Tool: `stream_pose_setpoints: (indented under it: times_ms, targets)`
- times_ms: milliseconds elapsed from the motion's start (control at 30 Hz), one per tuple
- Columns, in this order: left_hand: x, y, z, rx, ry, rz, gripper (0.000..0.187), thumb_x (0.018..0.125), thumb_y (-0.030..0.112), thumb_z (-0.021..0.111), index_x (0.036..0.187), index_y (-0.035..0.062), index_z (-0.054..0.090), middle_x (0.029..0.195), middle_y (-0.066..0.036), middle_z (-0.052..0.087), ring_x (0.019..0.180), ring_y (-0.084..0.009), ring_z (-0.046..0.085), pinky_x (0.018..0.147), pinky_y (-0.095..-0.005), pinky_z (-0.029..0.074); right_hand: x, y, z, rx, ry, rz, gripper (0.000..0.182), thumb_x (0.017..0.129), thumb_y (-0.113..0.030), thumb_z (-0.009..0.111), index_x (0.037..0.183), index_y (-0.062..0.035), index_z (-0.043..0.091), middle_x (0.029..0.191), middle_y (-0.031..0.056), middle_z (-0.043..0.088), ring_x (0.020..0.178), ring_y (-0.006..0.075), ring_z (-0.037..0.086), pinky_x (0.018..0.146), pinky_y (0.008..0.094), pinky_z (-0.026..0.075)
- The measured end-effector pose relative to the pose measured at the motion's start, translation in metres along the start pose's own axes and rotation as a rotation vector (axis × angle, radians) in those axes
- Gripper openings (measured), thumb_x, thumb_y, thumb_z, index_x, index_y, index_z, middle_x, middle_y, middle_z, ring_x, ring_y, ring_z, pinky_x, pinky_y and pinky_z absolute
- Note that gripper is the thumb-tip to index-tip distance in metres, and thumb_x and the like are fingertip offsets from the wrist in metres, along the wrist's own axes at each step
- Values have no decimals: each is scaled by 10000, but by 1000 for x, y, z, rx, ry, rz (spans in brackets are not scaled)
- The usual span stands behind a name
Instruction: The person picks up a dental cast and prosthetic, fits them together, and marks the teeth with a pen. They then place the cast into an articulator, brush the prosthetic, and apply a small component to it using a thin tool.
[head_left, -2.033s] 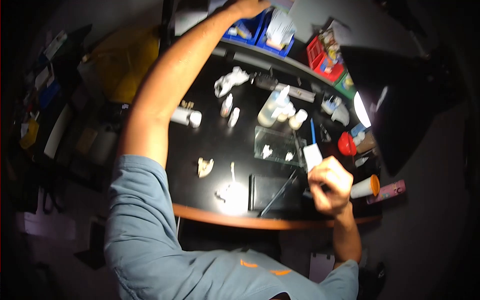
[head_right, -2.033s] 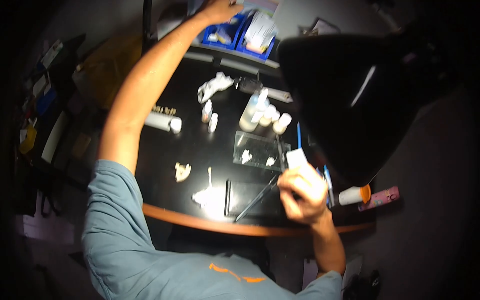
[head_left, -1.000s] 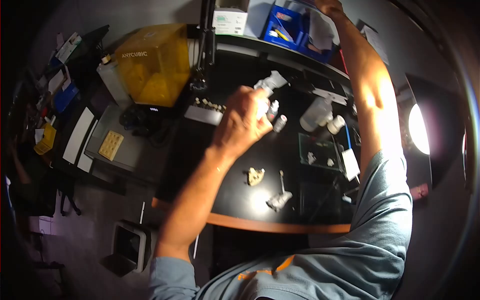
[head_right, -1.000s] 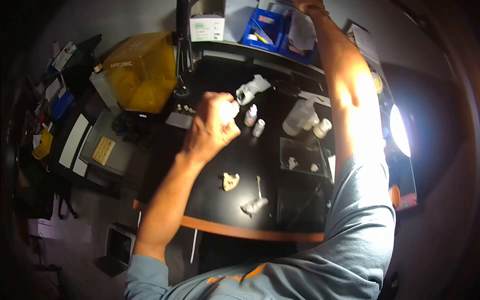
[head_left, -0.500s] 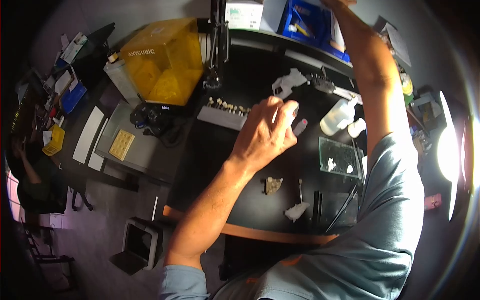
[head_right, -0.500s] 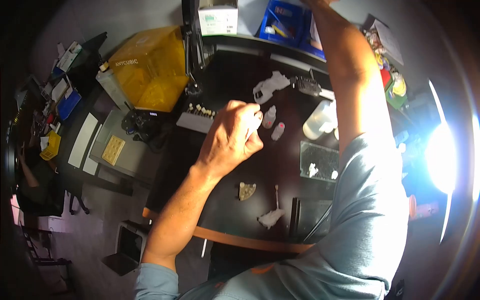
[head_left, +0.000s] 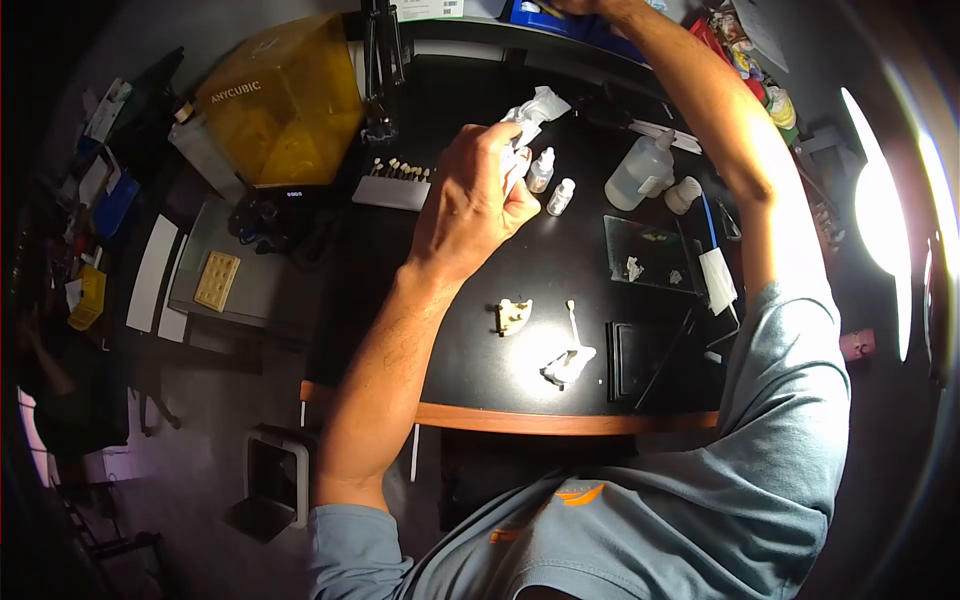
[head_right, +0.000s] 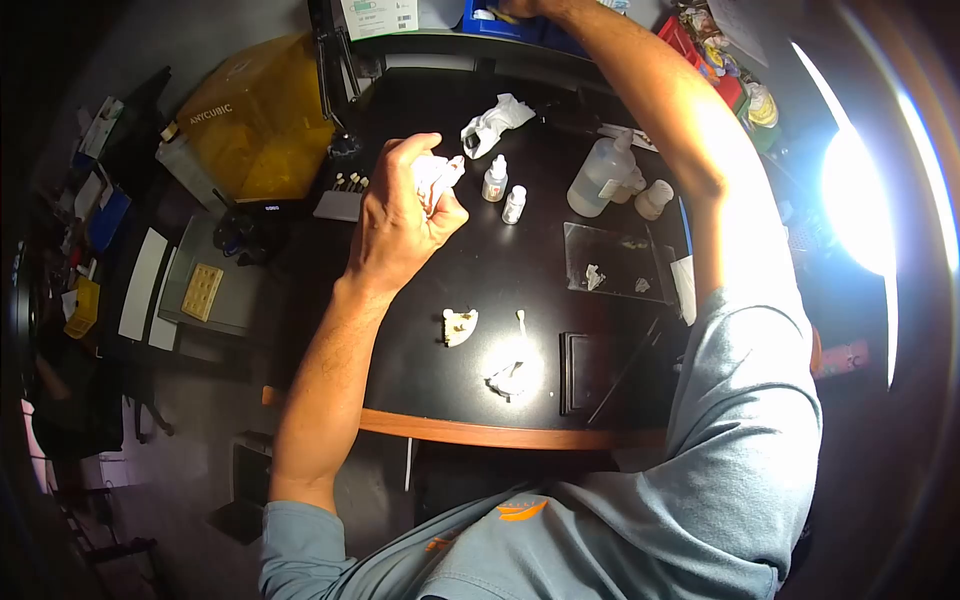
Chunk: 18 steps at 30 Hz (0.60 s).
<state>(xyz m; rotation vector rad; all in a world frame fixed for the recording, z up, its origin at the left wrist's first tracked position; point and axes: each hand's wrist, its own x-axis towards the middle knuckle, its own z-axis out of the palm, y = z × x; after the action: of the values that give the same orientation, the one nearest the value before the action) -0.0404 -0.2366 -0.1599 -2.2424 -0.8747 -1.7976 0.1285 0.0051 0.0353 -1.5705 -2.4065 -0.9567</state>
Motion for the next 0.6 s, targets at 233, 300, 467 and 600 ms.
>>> stream_pose_setpoints:
  times_ms: [233, 300, 467, 600]
  targets:
    - [-10, -10, 8, -46, 21, 23, 803, 804, -126, 689, 1497, 19, 311, 1019, -119, 574, 811, -198, 620, 723, -349, 546, 1, 11, 3, 0, -43, -18, 353, 870, -342, 703, 1026, -39, 797, 1134, 196, 771, 1064, 367, 742, 894, 531, 576]
    - [-9, -9, 8, -48, 18, 41, 820, 805, -129, 687, 1507, 17, 291, 1026, -116, 571, 816, -195, 616, 729, -346, 545, -14, 4, -9, -40, 44, 22, 352, 864, -321, 702, 1032, -25, 790, 1138, 209, 768, 1054, 384, 745, 872, 574, 576]
    - [-8, -8, 10, -64, 39, 85, 827, 818, -123, 689, 1521, 16, 277, 1038, -113, 567, 842, -193, 609, 755, -350, 541, -85, -25, -68, 44, 69, 77, 340, 845, -269, 712, 1054, -10, 779, 1118, 233, 767, 1008, 396, 759, 819, 560, 610]
    - [-5, -7, 9, -83, 48, 121, 828, 837, -104, 694, 1531, 18, 258, 1054, -120, 569, 856, -196, 607, 768, -345, 542, -177, -44, -88, 504, 24, -80, 210, 877, -181, 711, 989, -16, 777, 928, 193, 785, 860, 325, 774, 766, 406, 612]
